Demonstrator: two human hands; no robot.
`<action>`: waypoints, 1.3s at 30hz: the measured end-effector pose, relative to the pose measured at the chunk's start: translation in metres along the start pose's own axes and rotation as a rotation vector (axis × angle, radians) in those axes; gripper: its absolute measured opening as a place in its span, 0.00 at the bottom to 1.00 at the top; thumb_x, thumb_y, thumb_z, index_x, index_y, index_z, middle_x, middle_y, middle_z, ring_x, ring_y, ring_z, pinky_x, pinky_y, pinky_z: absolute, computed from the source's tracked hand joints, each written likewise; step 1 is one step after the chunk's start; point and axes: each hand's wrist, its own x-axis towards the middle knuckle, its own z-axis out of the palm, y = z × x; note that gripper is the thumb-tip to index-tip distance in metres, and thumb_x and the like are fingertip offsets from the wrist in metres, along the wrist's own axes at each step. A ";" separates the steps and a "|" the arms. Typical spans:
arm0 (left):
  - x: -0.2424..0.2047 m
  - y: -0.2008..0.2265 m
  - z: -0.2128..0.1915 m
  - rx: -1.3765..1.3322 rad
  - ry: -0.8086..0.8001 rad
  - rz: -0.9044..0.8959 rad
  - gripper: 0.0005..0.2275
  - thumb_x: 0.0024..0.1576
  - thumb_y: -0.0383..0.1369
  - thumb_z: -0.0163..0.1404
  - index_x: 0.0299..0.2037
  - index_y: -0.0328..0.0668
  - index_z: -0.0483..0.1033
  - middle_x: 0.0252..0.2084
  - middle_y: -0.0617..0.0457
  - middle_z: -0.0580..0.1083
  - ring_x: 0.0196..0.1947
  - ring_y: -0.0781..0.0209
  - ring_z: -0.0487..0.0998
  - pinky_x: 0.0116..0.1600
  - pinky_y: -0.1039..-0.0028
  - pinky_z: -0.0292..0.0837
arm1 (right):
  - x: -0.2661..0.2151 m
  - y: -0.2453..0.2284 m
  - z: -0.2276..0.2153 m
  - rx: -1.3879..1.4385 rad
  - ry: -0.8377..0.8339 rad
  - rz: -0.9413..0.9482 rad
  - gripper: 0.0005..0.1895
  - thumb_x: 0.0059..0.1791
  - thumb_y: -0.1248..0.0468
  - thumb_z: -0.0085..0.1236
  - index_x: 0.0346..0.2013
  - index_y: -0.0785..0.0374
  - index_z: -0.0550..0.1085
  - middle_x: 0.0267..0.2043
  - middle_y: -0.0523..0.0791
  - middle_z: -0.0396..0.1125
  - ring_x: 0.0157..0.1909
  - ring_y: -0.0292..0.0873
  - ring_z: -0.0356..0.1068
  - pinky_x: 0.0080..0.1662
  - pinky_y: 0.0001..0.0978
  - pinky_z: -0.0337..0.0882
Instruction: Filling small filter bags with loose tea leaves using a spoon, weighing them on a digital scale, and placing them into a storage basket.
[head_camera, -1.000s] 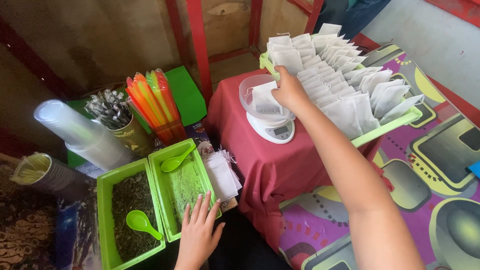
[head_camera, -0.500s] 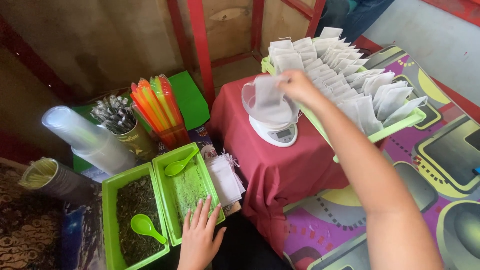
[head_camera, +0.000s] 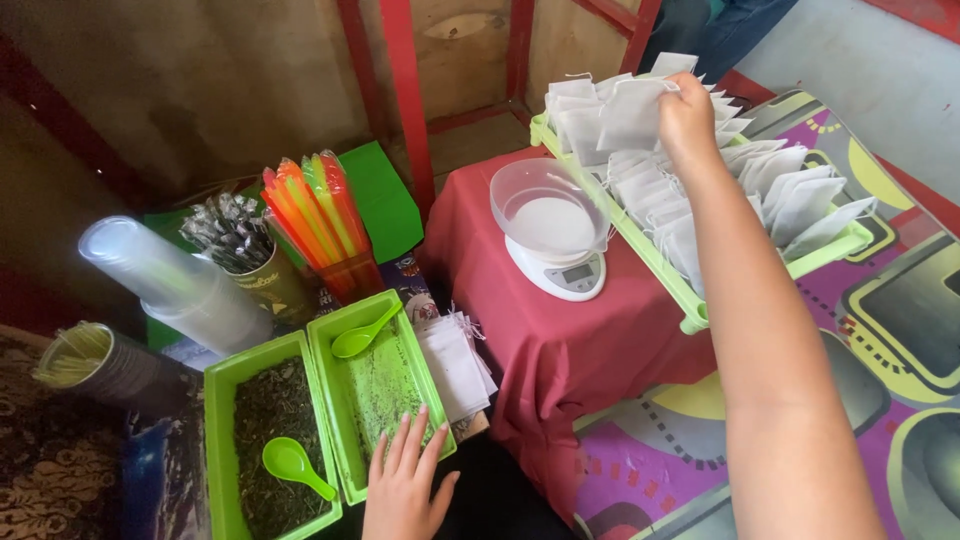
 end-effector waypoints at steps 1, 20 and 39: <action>-0.001 0.000 0.000 0.003 -0.003 0.001 0.29 0.55 0.52 0.52 0.67 0.58 0.65 0.75 0.53 0.58 0.73 0.50 0.60 0.70 0.54 0.56 | 0.002 0.001 0.002 0.003 0.000 0.003 0.11 0.46 0.65 0.41 0.35 0.51 0.72 0.37 0.39 0.69 0.42 0.38 0.67 0.44 0.31 0.65; 0.005 -0.005 -0.003 -0.270 0.264 0.052 0.07 0.56 0.41 0.59 0.30 0.55 0.77 0.56 0.58 0.77 0.56 0.50 0.77 0.59 0.54 0.68 | -0.003 -0.009 0.027 -0.234 -0.320 0.149 0.18 0.42 0.69 0.32 0.35 0.54 0.72 0.35 0.40 0.66 0.37 0.40 0.64 0.39 0.30 0.63; 0.003 -0.011 -0.037 -0.281 0.253 -0.039 0.08 0.55 0.39 0.59 0.28 0.52 0.76 0.50 0.57 0.79 0.52 0.54 0.78 0.59 0.57 0.68 | -0.059 -0.057 0.044 -1.030 -0.670 -0.070 0.31 0.59 0.48 0.26 0.35 0.59 0.78 0.41 0.52 0.74 0.53 0.60 0.67 0.64 0.59 0.42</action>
